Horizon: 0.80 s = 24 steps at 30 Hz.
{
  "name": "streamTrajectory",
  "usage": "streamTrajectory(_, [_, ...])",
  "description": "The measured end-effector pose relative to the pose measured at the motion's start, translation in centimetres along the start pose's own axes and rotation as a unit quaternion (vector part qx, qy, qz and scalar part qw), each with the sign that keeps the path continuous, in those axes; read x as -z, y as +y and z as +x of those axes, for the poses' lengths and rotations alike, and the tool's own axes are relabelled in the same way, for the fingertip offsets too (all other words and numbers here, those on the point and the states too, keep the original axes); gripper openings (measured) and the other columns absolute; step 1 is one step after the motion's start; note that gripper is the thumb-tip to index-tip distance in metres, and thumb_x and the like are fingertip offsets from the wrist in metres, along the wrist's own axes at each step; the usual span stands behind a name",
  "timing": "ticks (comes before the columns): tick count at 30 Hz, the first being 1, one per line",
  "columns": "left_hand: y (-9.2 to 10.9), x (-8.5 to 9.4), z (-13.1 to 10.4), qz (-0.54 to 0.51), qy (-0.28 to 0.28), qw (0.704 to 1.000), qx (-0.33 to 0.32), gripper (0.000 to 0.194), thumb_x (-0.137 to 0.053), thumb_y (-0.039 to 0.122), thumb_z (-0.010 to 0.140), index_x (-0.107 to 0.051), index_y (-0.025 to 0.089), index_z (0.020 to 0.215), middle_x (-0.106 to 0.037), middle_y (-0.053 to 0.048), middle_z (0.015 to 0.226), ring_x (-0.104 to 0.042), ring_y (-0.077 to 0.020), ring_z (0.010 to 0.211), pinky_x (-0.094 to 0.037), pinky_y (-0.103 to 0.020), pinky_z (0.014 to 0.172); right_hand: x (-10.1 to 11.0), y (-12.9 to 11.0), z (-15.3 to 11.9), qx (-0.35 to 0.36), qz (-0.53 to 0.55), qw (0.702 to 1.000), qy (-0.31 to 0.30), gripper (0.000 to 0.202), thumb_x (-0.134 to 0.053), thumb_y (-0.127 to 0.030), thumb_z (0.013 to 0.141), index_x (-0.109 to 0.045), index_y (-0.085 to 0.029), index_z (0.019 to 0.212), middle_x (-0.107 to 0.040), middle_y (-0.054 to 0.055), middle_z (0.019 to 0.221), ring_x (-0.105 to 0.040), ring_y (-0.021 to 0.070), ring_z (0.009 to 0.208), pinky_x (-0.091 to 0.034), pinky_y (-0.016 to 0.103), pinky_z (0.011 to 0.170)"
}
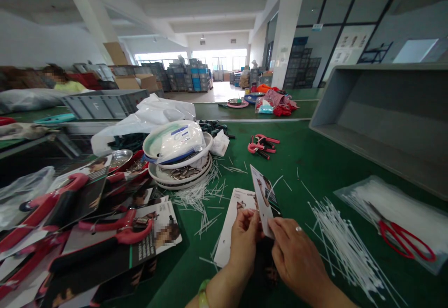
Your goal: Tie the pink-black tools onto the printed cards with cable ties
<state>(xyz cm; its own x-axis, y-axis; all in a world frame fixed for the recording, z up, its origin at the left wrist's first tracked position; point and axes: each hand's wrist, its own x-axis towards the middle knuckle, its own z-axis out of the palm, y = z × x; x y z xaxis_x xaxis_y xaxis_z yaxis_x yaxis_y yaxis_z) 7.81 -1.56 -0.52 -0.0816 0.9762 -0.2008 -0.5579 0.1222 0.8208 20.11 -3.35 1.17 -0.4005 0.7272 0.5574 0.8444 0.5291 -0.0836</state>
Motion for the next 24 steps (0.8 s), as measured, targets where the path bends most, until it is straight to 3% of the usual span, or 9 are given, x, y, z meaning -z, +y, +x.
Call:
streamTrajectory(4, [0.5, -0.1, -0.5, 0.029, 0.0, 0.999, -0.025, 0.032, -0.067, 0.044, 0.074, -0.051, 0.017, 0.078, -0.054, 0.004, 0.069, -0.051, -0.0071, 0.058, -0.043, -0.016, 0.048, -0.2, -0.2, -0.3, -0.015, -0.013, 0.999, 0.03, 0.029, -0.045, -0.018, 0.079, -0.057, -0.015, 0.106, -0.063, 0.012, 0.1, -0.056, 0.0275, 0.095, -0.041, 0.051, 0.089])
streamTrajectory(8, [1.4, -0.1, -0.4, 0.051, -0.041, 0.996, -0.065, 0.033, -0.066, 0.046, 0.075, -0.051, 0.016, 0.08, -0.059, 0.0, 0.079, -0.054, -0.0068, 0.059, -0.04, -0.014, 0.045, -0.5, 0.9, 0.0, -0.008, 0.049, 0.996, 0.071, 0.022, -0.044, -0.022, 0.088, -0.055, -0.016, 0.107, -0.063, 0.01, 0.096, -0.057, 0.0225, 0.09, -0.048, 0.039, 0.08])
streamTrajectory(11, [1.7, 0.2, 0.1, 0.024, -0.062, 0.995, -0.079, 0.036, -0.066, 0.048, 0.074, -0.048, 0.017, 0.077, -0.058, 0.003, 0.073, -0.043, -0.0011, 0.044, -0.031, -0.013, 0.04, -0.3, 1.1, 0.2, -0.024, 0.101, 0.992, 0.076, 0.021, -0.044, -0.023, 0.09, -0.054, -0.017, 0.108, -0.062, 0.009, 0.099, -0.056, 0.0211, 0.094, -0.049, 0.036, 0.081])
streamTrajectory(15, [1.3, 0.5, 0.7, -0.016, -0.115, 0.993, -0.027, 0.042, -0.064, 0.055, 0.072, -0.047, 0.018, 0.075, -0.047, 0.008, 0.058, -0.027, 0.0006, 0.035, -0.017, -0.015, 0.034, 0.1, 1.0, 0.5, -0.052, 0.131, 0.987, 0.084, 0.019, -0.046, -0.025, 0.091, -0.056, -0.019, 0.105, -0.062, 0.008, 0.098, -0.057, 0.0203, 0.094, -0.049, 0.036, 0.082])
streamTrajectory(19, [1.4, 0.5, 0.4, 0.016, -0.174, 0.984, 0.041, 0.043, -0.068, 0.056, 0.067, -0.053, 0.016, 0.073, -0.044, 0.008, 0.054, -0.027, -0.0009, 0.035, -0.016, -0.018, 0.035, 0.1, 1.1, 0.7, -0.086, 0.144, 0.982, 0.088, 0.02, -0.044, -0.028, 0.092, -0.058, -0.019, 0.103, -0.063, 0.008, 0.097, -0.059, 0.02, 0.093, -0.051, 0.036, 0.08])
streamTrajectory(22, [2.1, 0.1, 0.1, 0.04, -0.172, 0.983, 0.047, 0.043, -0.073, 0.054, 0.061, -0.058, 0.014, 0.07, -0.046, 0.007, 0.053, -0.029, -0.0016, 0.039, -0.02, -0.019, 0.04, 0.0, 1.3, 0.7, -0.1, 0.161, 0.979, 0.079, 0.022, -0.044, -0.03, 0.092, -0.059, -0.019, 0.104, -0.063, 0.009, 0.1, -0.06, 0.0201, 0.094, -0.051, 0.036, 0.081])
streamTrajectory(24, [2.5, -0.1, 0.0, 0.039, -0.16, 0.986, 0.033, 0.041, -0.076, 0.051, 0.059, -0.062, 0.014, 0.069, -0.052, 0.004, 0.057, -0.038, -0.004, 0.046, -0.03, -0.019, 0.048, 0.0, 1.4, 0.7, -0.103, 0.171, 0.977, 0.078, 0.023, -0.044, -0.031, 0.091, -0.059, -0.02, 0.104, -0.063, 0.009, 0.101, -0.06, 0.0201, 0.095, -0.051, 0.035, 0.082])
